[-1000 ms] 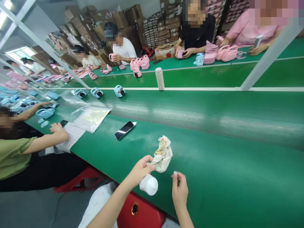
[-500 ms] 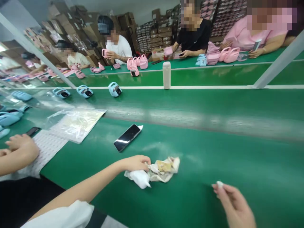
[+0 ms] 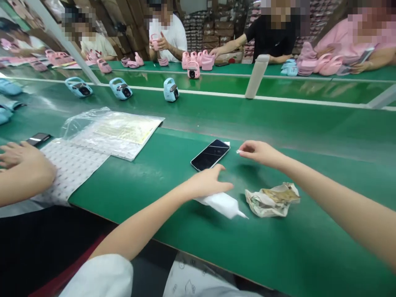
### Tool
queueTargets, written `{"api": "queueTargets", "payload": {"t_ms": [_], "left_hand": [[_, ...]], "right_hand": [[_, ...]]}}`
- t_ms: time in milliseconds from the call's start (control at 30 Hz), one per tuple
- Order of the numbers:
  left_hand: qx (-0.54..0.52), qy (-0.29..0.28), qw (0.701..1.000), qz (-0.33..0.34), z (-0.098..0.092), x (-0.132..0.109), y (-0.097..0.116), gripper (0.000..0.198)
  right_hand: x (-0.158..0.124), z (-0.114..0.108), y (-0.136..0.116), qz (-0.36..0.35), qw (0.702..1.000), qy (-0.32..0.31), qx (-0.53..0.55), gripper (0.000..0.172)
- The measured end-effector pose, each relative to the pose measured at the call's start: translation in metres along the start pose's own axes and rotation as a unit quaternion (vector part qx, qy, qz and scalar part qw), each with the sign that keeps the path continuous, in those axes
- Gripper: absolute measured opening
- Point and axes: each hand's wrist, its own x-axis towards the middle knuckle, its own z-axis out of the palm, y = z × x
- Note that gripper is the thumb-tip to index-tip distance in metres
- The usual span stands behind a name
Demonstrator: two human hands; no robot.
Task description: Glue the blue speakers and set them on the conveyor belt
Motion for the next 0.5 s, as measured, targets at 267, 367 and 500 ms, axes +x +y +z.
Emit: {"api": "queueTargets", "payload": {"t_ms": [267, 367, 500], "left_hand": [[0.111, 0.096, 0.981, -0.124, -0.030, 0.039, -0.027, 0.085], [0.139, 0.087, 0.978, -0.127, -0.036, 0.053, -0.020, 0.073], [0.156, 0.081, 0.974, -0.145, -0.053, 0.050, -0.024, 0.074]], "right_hand": [[0.006, 0.020, -0.004, -0.035, 0.990, -0.099, -0.093, 0.011], [0.005, 0.021, -0.004, -0.046, 0.989, -0.098, -0.106, 0.012], [0.008, 0.023, -0.012, -0.056, 0.988, -0.095, -0.111, 0.011]]}}
